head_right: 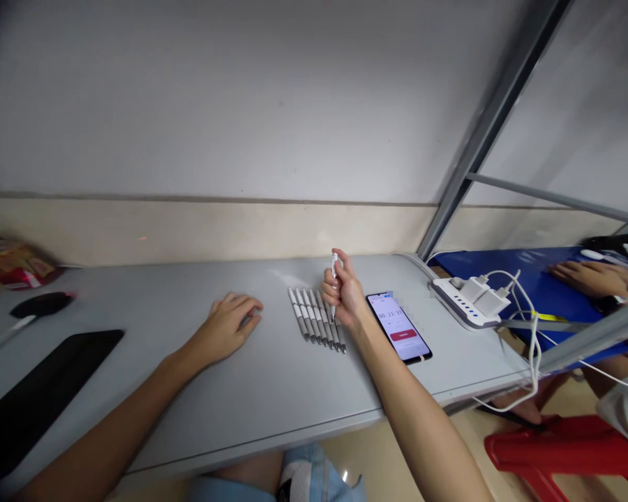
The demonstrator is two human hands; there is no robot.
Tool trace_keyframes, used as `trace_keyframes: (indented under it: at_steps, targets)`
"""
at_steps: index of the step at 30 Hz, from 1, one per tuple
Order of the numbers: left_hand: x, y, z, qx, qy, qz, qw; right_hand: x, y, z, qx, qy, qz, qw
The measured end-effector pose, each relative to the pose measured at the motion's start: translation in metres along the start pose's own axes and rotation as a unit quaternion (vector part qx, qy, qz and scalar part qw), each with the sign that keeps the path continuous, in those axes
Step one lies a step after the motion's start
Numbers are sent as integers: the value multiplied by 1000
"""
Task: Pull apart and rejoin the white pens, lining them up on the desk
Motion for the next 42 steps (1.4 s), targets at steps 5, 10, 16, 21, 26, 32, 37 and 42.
trace_keyframes:
  at_steps: [5,10,16,21,26,32,37,42]
  targets:
    - [1,0,1,6,-3,2,1000,0,-5,2,1,22,9,1000]
    - [0,-1,0,9,-2,2,1000,-1,-6,8,97,74,0,993]
    - [1,1,1,9,-6,1,1000,-6,0,23,286,177,-23,941]
    - [2,1,2,13,-7,-4,1000,-8,-3,44,455,248,0,855]
    - [1,0,-1,14,-10,-3,1000,-7,-9,52,686,275,-48,672]
    - [2,-2,-2,14,-12,-7,1000,-4,-4,46,754,238,-96,605]
    - [2,-1,0,10,-23,0,1000,-5,-2,44,767,233,-109,588]
    - [2,0,-1,10,-26,-2,1000,-6,-1,45,771,228,-110,585]
Point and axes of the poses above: each hand's wrist, its own x-axis away from the middle knuckle, its own z-axis out of the back of the hand, y = z × x, the point moved 2 cm from there along -x, towards the middle knuckle, and after that the axes turned 4 degrees about -z, right-handed, at the moved point
